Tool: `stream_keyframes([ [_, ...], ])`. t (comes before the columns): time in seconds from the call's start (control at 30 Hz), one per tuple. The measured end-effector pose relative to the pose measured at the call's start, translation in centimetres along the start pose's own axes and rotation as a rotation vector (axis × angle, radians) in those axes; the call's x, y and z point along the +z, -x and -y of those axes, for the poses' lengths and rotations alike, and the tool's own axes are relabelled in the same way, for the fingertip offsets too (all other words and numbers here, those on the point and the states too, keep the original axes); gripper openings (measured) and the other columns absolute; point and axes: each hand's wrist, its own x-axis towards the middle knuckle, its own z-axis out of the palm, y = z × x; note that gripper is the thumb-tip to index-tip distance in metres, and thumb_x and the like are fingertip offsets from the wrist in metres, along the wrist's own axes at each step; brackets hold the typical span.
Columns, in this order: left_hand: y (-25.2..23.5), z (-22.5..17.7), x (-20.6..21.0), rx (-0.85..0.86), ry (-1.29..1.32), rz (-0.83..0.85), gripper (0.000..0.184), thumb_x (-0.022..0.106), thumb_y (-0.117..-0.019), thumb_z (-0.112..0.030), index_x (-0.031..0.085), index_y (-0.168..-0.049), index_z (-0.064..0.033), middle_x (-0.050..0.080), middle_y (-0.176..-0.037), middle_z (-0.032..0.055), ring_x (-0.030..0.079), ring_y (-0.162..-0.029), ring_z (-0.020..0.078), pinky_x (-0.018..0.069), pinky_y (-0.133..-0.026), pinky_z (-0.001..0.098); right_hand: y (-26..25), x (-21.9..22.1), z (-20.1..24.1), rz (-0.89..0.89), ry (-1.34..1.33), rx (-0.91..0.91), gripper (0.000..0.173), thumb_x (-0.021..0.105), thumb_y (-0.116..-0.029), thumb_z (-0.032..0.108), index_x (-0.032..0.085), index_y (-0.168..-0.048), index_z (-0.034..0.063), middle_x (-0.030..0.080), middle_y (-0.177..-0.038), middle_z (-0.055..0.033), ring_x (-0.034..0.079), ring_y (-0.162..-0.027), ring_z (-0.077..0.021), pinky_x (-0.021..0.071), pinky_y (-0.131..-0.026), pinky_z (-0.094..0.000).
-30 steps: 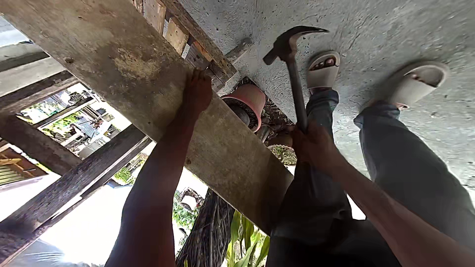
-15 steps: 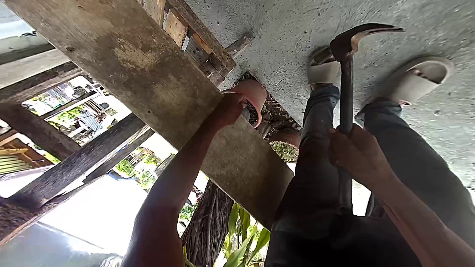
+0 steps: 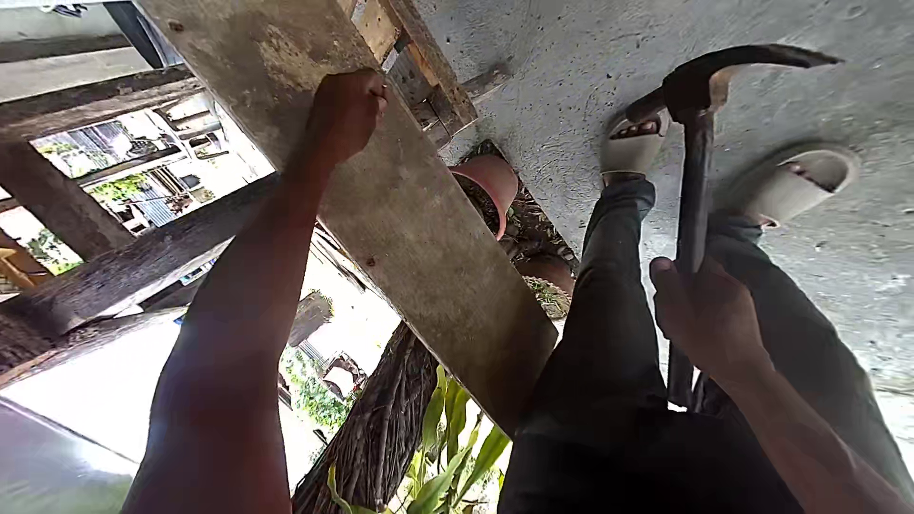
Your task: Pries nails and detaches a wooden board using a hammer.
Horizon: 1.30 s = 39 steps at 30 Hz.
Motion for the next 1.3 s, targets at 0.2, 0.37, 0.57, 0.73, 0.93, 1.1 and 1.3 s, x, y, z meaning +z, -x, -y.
stream_keyframes([
  [0.2, -3.9, 0.7, 2.3, -0.059, -0.153, 0.035, 0.023, 0.055, -0.104, -0.015, 0.072, -0.111, -0.0023, 0.072, -0.11, 0.0207, 0.067, -0.11, 0.0391, 0.0441, -0.101, 0.0624, -0.6, 2.6, 1.1, 0.091, -0.026, -0.013, 0.038, 0.05, -0.108, 0.035, 0.058, -0.107, -0.0013, 0.048, -0.069, -0.0027, 0.049, -0.056, -0.0131, 0.0436, -0.055, -0.0364],
  [0.37, -4.9, 1.4, 4.9, -0.028, -0.208, 0.055, 0.024, 0.054, -0.1048, -0.017, 0.073, -0.111, -0.0046, 0.073, -0.108, 0.0194, 0.067, -0.109, 0.0376, 0.0357, -0.106, 0.0626, 0.0, 4.9, 2.4, 0.141, -0.015, -0.064, 0.035, 0.053, -0.1058, 0.035, 0.059, -0.105, 0.0011, 0.048, -0.066, 0.0006, 0.049, -0.055, -0.0102, 0.0415, -0.053, -0.033],
  [0.57, -5.3, 1.8, 5.4, -0.011, -0.247, 0.043, 0.025, 0.051, -0.1055, -0.017, 0.071, -0.109, -0.0035, 0.072, -0.11, 0.0195, 0.065, -0.112, 0.0374, 0.0317, -0.109, 0.0621, 0.0, 6.8, 5.1, 0.201, -0.038, -0.1, 0.029, 0.056, -0.1051, 0.032, 0.058, -0.101, 0.0033, 0.046, -0.065, 0.0043, 0.045, -0.054, -0.0042, 0.0392, -0.053, -0.0257],
  [0.73, -5.3, 2.1, 5.4, 0.008, -0.229, 0.06, 0.022, 0.052, -0.105, -0.013, 0.07, -0.107, -0.0006, 0.071, -0.108, 0.0214, 0.065, -0.111, 0.0386, 0.032, -0.109, 0.0611, -0.2, 8.3, 6.8, 0.206, -0.091, -0.161, 0.028, 0.054, -0.1058, 0.032, 0.057, -0.097, 0.006, 0.045, -0.063, 0.0068, 0.044, -0.052, 0.0003, 0.0381, -0.052, -0.0208],
  [0.93, -5.4, 2.5, 5.2, 0.072, -0.195, 0.066, 0.021, 0.052, -0.1039, -0.008, 0.07, -0.108, 0.0026, 0.07, -0.109, 0.0246, 0.064, -0.112, 0.0419, 0.0355, -0.106, 0.0619, -1.2, 9.5, 10.5, 0.22, -0.197, -0.249, 0.024, 0.053, -0.1069, 0.028, 0.054, -0.098, 0.0055, 0.043, -0.061, 0.0061, 0.044, -0.05, -0.0013, 0.0395, -0.051, -0.0208],
  [1.1, -5.3, 2.9, 5.2, 0.098, -0.188, 0.027, 0.021, 0.053, -0.1032, -0.007, 0.071, -0.106, 0.0037, 0.071, -0.104, 0.0251, 0.067, -0.106, 0.0425, 0.0413, -0.101, 0.0616, -2.3, 9.0, 13.4, 0.27, -0.24, -0.256, 0.024, 0.054, -0.1077, 0.029, 0.053, -0.097, 0.0074, 0.042, -0.06, 0.0054, 0.044, -0.048, -0.0027, 0.0397, -0.049, -0.0216],
  [1.3, -5.3, 2.7, 5.3, 0.079, -0.183, 0.023, 0.021, 0.053, -0.1035, -0.007, 0.071, -0.106, 0.0031, 0.072, -0.102, 0.0245, 0.068, -0.104, 0.042, 0.0427, -0.1, 0.0603, -2.7, 9.2, 12.6, 0.226, -0.299, -0.275, 0.022, 0.053, -0.1072, 0.027, 0.051, -0.097, 0.0079, 0.042, -0.059, 0.0065, 0.043, -0.047, -0.0008, 0.0393, -0.047, -0.0195],
])
